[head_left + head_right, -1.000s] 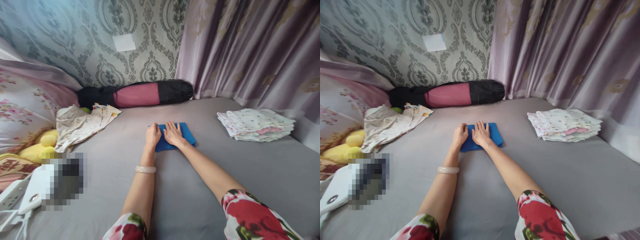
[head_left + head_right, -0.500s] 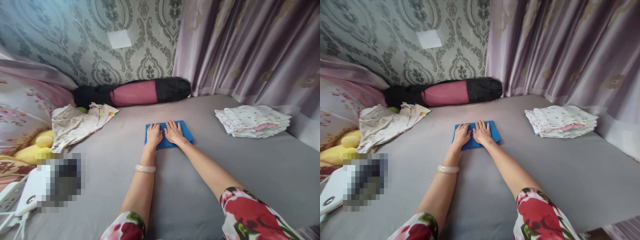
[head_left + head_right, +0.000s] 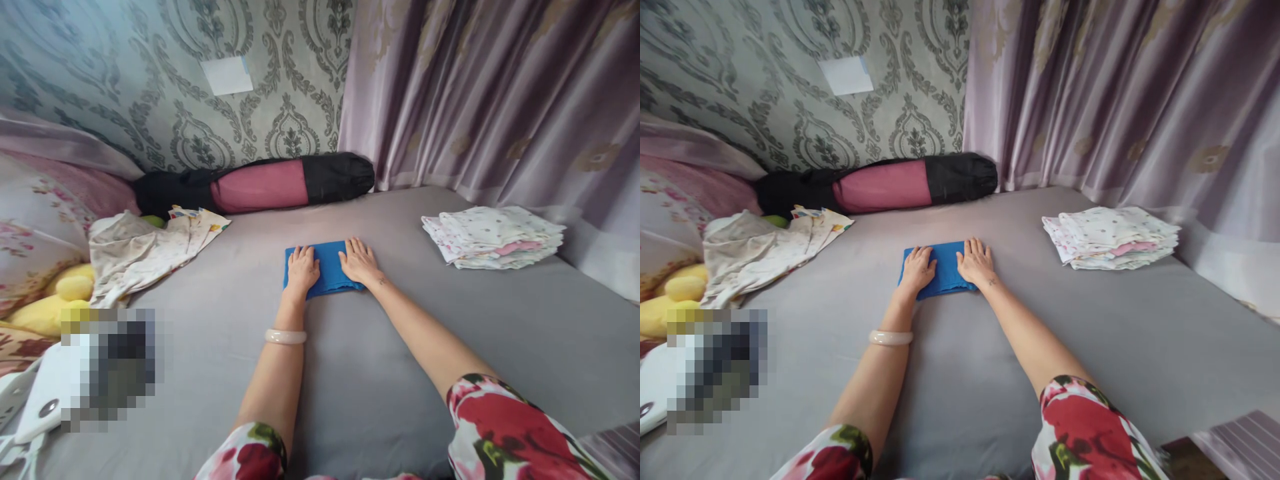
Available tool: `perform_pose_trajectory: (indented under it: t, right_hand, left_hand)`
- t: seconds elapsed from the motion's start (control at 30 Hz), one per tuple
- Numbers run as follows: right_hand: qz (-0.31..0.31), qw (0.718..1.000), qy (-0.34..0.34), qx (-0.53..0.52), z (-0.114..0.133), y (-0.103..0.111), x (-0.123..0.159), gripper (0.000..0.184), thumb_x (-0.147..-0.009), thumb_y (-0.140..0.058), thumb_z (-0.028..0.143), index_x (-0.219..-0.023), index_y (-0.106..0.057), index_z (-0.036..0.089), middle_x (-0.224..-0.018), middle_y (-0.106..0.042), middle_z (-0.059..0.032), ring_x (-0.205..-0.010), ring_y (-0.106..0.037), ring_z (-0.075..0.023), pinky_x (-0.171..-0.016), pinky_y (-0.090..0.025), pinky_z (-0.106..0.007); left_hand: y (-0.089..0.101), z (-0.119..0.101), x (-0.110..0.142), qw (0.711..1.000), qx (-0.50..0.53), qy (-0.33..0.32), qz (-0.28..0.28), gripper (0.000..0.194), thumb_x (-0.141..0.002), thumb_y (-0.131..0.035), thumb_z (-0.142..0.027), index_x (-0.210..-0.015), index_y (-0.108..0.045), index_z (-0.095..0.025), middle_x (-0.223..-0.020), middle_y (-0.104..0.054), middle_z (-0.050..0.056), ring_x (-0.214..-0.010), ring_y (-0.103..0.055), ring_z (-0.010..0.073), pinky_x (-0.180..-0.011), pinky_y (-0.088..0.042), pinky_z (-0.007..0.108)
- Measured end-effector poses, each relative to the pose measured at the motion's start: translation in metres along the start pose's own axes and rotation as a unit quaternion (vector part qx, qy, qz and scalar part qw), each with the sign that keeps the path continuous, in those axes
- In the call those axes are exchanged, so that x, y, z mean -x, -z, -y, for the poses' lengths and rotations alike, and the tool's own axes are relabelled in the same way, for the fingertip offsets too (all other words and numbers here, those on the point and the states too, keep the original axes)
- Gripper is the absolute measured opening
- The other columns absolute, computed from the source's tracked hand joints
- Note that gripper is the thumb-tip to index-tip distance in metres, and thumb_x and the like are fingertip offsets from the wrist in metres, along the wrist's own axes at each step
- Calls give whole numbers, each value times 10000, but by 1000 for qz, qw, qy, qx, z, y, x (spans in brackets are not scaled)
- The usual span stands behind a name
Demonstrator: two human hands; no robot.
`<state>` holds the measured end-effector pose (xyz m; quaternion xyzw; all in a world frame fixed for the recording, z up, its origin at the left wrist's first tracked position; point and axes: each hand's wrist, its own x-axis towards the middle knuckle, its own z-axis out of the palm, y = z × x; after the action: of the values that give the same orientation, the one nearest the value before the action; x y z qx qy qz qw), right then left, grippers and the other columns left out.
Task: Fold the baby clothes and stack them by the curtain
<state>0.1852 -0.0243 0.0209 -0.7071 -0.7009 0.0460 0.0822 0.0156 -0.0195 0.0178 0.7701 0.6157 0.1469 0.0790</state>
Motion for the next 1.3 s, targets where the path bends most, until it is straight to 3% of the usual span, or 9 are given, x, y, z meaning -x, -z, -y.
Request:
perform_pose_trajectory:
  t: [0.37,0.6,0.77,1.0,1.13,1.23,1.3]
  right_hand:
    - [8,1000,-3,-3,1,4,7,601,-998,-223,364,-1501,-310,46,-1575,-272,-164,-1451,-235,-289,-1160,-224,-454]
    - [-23,999,44,13,18,3,31,616,-1000,-240,405,-1503,-308,56,-1591,-202,-185,-1473,-150,-311,-1172,-109,-530]
    - [-31,998,47,8,26,-7,39,601,-1001,-244,409,-1494,-337,77,-1578,-245,-180,-1462,-198,-301,-1167,-101,-541]
    - [-11,999,39,-25,24,-5,39,589,-999,-280,400,-1494,-333,85,-1582,-237,-173,-1468,-181,-296,-1162,-97,-568]
    - [-2,996,29,-86,15,1,30,577,-972,-387,365,-1481,-354,96,-1573,-274,-168,-1452,-244,-273,-1171,-187,-493]
    - [-45,983,-3,-176,-3,9,14,474,-957,-428,284,-1390,-484,102,-1462,-474,-151,-1360,-420,-207,-1120,-322,-332]
    - [-58,965,-63,-249,-21,14,3,373,-953,-434,250,-1268,-593,128,-1283,-634,-131,-1194,-579,-188,-1011,-432,-289]
  left_hand:
    - [2,0,-1,1000,1,-2,9,472,-933,-415,-252,-1383,-451,-114,-1487,-448,128,-1428,-296,303,-1163,-264,460]
    - [4,-2,1,1000,4,-1,12,472,-928,-423,-261,-1377,-451,-118,-1488,-445,125,-1426,-294,312,-1164,-253,468]
    - [5,0,1,1000,20,-1,0,462,-924,-430,-263,-1367,-460,-135,-1477,-458,131,-1422,-307,301,-1158,-262,473]
    - [14,14,-1,999,30,31,-31,420,-924,-442,-259,-1319,-491,-125,-1381,-539,162,-1312,-463,264,-1081,-371,394]
    - [23,28,-1,994,29,93,-40,428,-919,-458,-285,-1311,-504,-119,-1304,-589,185,-1218,-555,268,-1015,-420,364]
    - [29,40,-2,986,48,156,-40,411,-905,-482,-316,-1264,-543,-125,-1204,-648,187,-1158,-600,272,-972,-446,368]
    - [33,47,-3,978,73,197,-21,378,-888,-504,-333,-1198,-583,-132,-1125,-686,178,-1105,-628,275,-929,-471,371]
